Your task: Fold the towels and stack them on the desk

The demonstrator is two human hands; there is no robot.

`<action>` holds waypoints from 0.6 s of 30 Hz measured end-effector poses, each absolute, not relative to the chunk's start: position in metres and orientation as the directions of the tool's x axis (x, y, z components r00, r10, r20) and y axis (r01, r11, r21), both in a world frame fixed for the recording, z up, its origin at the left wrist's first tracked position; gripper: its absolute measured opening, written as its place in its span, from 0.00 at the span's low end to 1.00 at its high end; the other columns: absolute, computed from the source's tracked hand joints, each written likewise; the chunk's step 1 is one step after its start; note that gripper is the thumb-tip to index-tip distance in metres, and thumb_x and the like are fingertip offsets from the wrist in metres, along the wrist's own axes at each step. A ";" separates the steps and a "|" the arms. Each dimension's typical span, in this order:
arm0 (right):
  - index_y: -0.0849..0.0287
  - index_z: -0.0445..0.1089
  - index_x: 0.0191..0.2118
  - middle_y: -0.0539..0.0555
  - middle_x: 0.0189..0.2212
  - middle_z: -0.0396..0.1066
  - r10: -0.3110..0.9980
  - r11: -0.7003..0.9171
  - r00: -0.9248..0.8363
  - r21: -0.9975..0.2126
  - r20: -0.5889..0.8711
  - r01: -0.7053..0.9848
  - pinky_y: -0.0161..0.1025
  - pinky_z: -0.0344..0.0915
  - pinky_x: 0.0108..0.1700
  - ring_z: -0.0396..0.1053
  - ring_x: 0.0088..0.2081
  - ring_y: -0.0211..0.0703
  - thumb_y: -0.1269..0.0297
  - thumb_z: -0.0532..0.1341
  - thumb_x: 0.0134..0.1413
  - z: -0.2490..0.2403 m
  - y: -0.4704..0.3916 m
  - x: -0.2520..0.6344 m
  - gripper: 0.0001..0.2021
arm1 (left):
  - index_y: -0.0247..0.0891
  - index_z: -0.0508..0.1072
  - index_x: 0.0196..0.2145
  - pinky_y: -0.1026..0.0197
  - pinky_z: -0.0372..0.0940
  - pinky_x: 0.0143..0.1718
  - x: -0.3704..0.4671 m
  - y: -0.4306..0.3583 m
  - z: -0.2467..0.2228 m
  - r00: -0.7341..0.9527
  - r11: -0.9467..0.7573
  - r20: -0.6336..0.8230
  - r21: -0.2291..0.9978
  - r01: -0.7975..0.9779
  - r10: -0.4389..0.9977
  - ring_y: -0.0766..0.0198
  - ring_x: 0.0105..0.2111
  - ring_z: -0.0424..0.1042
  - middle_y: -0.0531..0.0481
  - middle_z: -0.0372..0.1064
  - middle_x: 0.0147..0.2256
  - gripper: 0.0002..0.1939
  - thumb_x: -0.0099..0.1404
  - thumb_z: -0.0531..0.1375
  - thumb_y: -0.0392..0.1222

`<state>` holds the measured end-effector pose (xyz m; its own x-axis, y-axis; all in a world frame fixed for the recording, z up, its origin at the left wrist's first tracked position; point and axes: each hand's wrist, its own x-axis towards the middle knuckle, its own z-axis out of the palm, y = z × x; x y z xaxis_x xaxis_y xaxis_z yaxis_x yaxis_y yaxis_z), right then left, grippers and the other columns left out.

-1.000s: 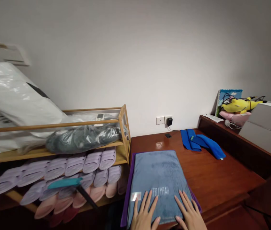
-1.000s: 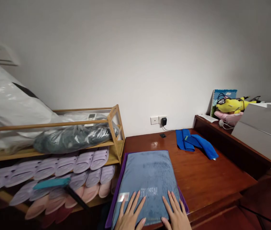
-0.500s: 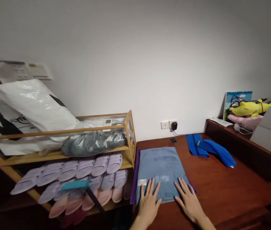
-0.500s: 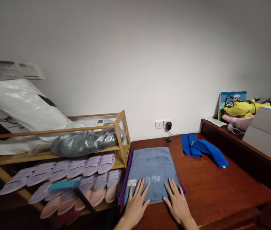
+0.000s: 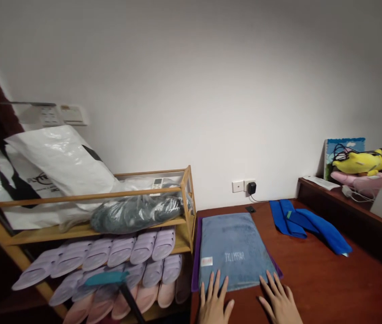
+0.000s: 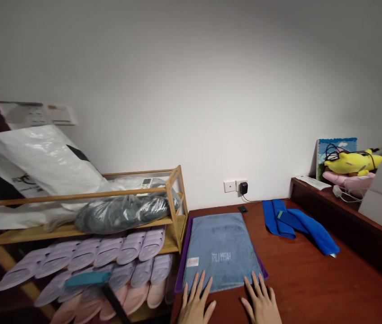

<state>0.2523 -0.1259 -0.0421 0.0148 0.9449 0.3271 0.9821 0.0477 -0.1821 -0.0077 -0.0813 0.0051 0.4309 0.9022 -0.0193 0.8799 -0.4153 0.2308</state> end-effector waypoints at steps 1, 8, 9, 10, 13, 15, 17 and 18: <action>0.40 0.53 0.60 0.52 0.62 0.53 0.952 0.046 0.019 -0.206 0.305 0.977 0.58 0.60 0.54 0.51 0.62 0.56 0.43 0.47 0.56 -0.037 -0.118 0.254 0.26 | 0.52 0.42 0.63 0.35 0.37 0.61 -0.005 -0.075 0.008 0.421 -0.407 -0.011 0.235 0.883 0.907 0.51 0.64 0.33 0.53 0.31 0.65 0.29 0.66 0.46 0.52; 0.43 0.52 0.61 0.50 0.64 0.47 0.986 -0.007 0.058 -0.300 0.159 0.954 0.60 0.50 0.59 0.42 0.65 0.52 0.41 0.40 0.58 -0.018 -0.069 0.259 0.29 | 0.50 0.48 0.63 0.37 0.34 0.62 0.007 -0.028 0.023 0.372 -0.346 -0.037 0.289 0.892 0.928 0.55 0.65 0.31 0.53 0.34 0.66 0.28 0.67 0.42 0.55; 0.44 0.53 0.61 0.51 0.64 0.47 0.987 -0.013 0.061 -0.303 0.150 0.953 0.60 0.49 0.59 0.42 0.65 0.53 0.41 0.40 0.57 -0.016 -0.063 0.259 0.29 | 0.50 0.49 0.63 0.37 0.34 0.61 0.009 -0.023 0.024 0.362 -0.336 -0.045 0.284 0.898 0.931 0.55 0.65 0.31 0.53 0.34 0.66 0.28 0.67 0.42 0.54; 0.45 0.53 0.61 0.51 0.64 0.47 0.987 -0.016 0.064 -0.305 0.145 0.952 0.60 0.49 0.59 0.41 0.65 0.53 0.41 0.39 0.57 -0.015 -0.058 0.258 0.30 | 0.50 0.49 0.63 0.37 0.34 0.61 0.010 -0.019 0.024 0.354 -0.329 -0.047 0.274 0.904 0.934 0.55 0.65 0.31 0.53 0.34 0.66 0.27 0.67 0.42 0.54; 0.46 0.54 0.61 0.51 0.64 0.47 0.988 -0.019 0.066 -0.316 0.139 0.948 0.59 0.48 0.59 0.41 0.65 0.53 0.41 0.39 0.58 -0.011 -0.047 0.257 0.29 | 0.50 0.48 0.63 0.35 0.33 0.61 0.013 -0.013 0.020 0.342 -0.330 -0.019 0.226 0.917 0.939 0.54 0.65 0.32 0.53 0.34 0.66 0.27 0.67 0.42 0.52; 0.46 0.55 0.61 0.52 0.64 0.47 0.989 -0.016 0.063 -0.328 0.132 0.944 0.59 0.48 0.60 0.40 0.65 0.53 0.42 0.39 0.58 -0.010 -0.044 0.256 0.29 | 0.52 0.47 0.63 0.34 0.33 0.60 0.013 -0.012 0.015 0.337 -0.336 0.028 0.185 0.923 0.941 0.54 0.65 0.33 0.53 0.34 0.66 0.27 0.67 0.43 0.52; 0.46 0.54 0.61 0.52 0.65 0.47 0.991 -0.003 0.050 -0.348 0.125 0.937 0.59 0.47 0.60 0.39 0.65 0.53 0.41 0.40 0.57 -0.010 -0.044 0.256 0.30 | 0.53 0.46 0.63 0.33 0.33 0.60 0.012 -0.012 0.010 0.338 -0.348 0.090 0.153 0.925 0.937 0.54 0.65 0.34 0.54 0.35 0.66 0.27 0.67 0.42 0.52; 0.45 0.53 0.61 0.52 0.65 0.47 0.992 0.012 0.035 -0.365 0.124 0.931 0.58 0.47 0.60 0.40 0.65 0.52 0.41 0.41 0.57 -0.011 -0.045 0.259 0.29 | 0.53 0.46 0.63 0.34 0.34 0.60 0.012 -0.012 0.007 0.342 -0.357 0.118 0.143 0.923 0.932 0.54 0.65 0.35 0.54 0.36 0.66 0.26 0.68 0.42 0.52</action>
<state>0.2590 -0.0454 -0.0111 0.0354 0.9917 0.1236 0.9310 0.0122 -0.3649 0.0118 -0.0121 0.0069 0.3422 0.9322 0.1182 0.9231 -0.3570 0.1430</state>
